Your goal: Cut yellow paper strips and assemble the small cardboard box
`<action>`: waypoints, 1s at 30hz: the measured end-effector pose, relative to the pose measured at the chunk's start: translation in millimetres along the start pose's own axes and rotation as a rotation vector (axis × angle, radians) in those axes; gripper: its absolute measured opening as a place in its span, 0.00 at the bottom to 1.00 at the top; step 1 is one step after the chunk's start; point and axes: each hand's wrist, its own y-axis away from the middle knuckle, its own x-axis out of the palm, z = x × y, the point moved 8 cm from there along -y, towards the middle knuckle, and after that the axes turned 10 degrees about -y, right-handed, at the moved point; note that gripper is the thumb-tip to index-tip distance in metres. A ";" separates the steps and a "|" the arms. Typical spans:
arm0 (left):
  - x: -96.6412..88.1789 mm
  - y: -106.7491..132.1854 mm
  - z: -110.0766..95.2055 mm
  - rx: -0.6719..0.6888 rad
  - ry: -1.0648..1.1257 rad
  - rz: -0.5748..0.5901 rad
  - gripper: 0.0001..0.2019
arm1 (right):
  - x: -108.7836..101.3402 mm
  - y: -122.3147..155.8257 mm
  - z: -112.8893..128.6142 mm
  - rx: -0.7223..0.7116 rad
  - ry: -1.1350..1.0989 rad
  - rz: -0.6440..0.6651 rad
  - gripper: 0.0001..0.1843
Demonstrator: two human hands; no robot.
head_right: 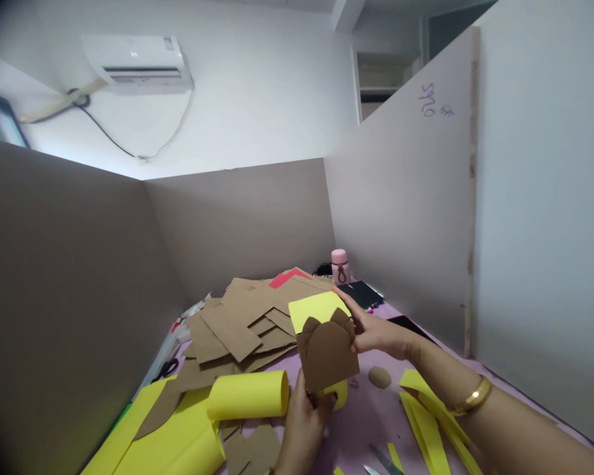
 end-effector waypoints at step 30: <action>0.2 6.1 -3.2 0.065 -0.073 0.028 0.37 | -0.3 -9.0 -0.4 0.008 -0.055 0.046 0.61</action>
